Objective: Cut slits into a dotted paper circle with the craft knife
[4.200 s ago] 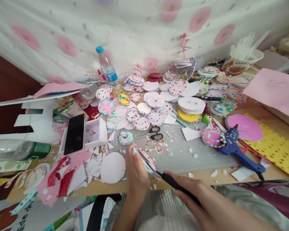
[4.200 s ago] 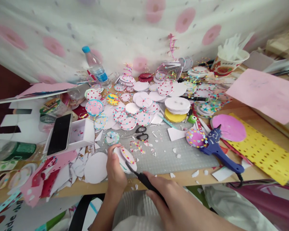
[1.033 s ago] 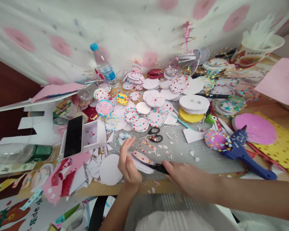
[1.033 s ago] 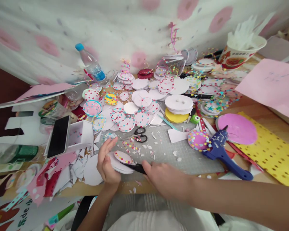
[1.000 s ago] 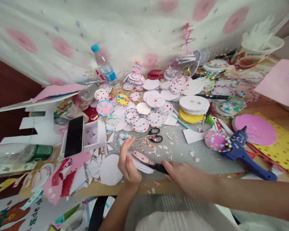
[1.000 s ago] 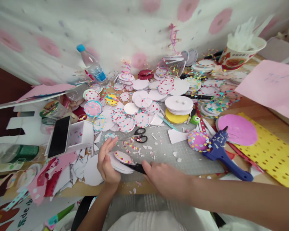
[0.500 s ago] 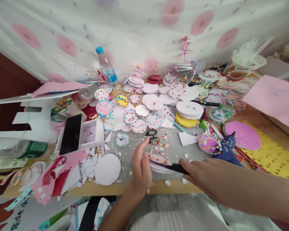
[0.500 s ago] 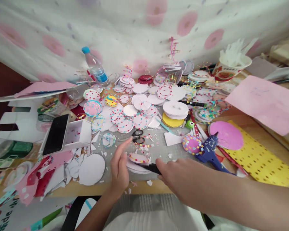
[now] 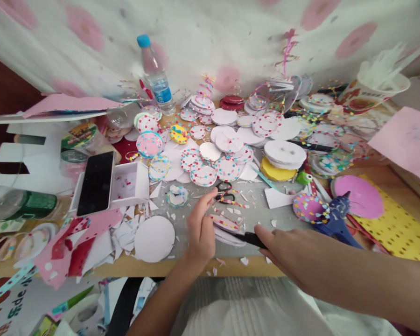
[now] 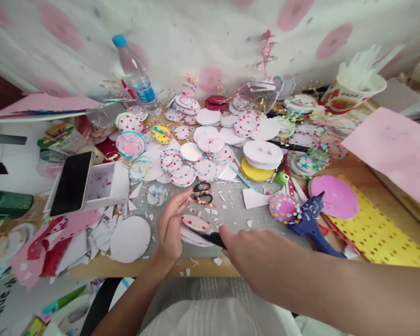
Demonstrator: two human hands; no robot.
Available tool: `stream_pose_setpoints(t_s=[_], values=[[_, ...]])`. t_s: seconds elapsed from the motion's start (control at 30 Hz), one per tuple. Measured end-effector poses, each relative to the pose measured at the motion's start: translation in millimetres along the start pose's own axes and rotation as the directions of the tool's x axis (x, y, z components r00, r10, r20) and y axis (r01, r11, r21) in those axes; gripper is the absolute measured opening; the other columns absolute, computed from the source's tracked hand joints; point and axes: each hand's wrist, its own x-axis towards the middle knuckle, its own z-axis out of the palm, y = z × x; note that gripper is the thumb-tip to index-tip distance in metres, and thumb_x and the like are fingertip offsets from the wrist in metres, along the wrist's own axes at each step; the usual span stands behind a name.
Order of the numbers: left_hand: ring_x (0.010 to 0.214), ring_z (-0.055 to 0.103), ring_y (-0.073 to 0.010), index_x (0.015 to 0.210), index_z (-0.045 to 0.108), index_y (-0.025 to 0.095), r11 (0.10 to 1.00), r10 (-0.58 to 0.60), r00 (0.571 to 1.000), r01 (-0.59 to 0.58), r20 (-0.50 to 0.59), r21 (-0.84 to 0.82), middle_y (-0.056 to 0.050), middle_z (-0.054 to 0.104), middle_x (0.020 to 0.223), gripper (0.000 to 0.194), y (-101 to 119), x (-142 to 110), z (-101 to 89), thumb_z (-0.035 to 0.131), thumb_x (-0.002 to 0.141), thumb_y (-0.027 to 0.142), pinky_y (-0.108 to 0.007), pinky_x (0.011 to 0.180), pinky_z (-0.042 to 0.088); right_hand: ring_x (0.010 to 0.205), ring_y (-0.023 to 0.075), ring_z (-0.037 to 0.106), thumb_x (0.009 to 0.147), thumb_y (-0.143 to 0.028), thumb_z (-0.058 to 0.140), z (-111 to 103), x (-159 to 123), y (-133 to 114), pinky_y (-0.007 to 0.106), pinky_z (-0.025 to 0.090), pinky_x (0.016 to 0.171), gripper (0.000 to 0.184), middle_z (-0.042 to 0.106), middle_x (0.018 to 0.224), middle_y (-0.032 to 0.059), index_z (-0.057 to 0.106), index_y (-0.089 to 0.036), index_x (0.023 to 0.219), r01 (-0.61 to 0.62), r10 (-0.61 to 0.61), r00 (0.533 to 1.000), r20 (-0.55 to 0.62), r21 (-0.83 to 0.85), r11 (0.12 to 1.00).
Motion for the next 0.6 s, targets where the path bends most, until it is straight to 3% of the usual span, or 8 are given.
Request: stream_pose_setpoints(t_s=[0.2, 0.6], values=[[0.128, 0.051, -0.0264, 0.128, 0.056, 0.017, 1.000, -0.019, 1.000, 0.019, -0.004, 0.006, -0.011, 0.058, 0.134, 0.044, 3.0, 4.8, 0.4, 0.036, 0.088, 0.017, -0.046, 0.110, 0.040, 0.057, 0.0235, 0.070, 0.087, -0.011, 0.050, 19.1, 1.1, 7.2, 0.031, 0.017, 0.041, 0.021, 0.069, 0.070, 0.0039, 0.047, -0.017, 0.106, 0.049, -0.062, 0.984, -0.165, -0.083, 0.995], [0.129, 0.050, -0.0278, 0.127, 0.057, 0.015, 0.999, 0.004, 1.000, -0.004, -0.012, -0.034, -0.012, 0.058, 0.135, 0.045, 2.1, 10.5, 2.2, 0.039, 0.087, 0.021, -0.047, 0.111, 0.039, 0.054, 0.0207, 0.068, 0.095, -0.016, 0.040, 38.4, 6.2, 16.2, 0.030, 0.020, 0.043, 0.007, 0.068, 0.071, 0.0035, 0.044, -0.020, 0.098, 0.074, -0.067, 0.964, -0.258, 0.016, 0.997]])
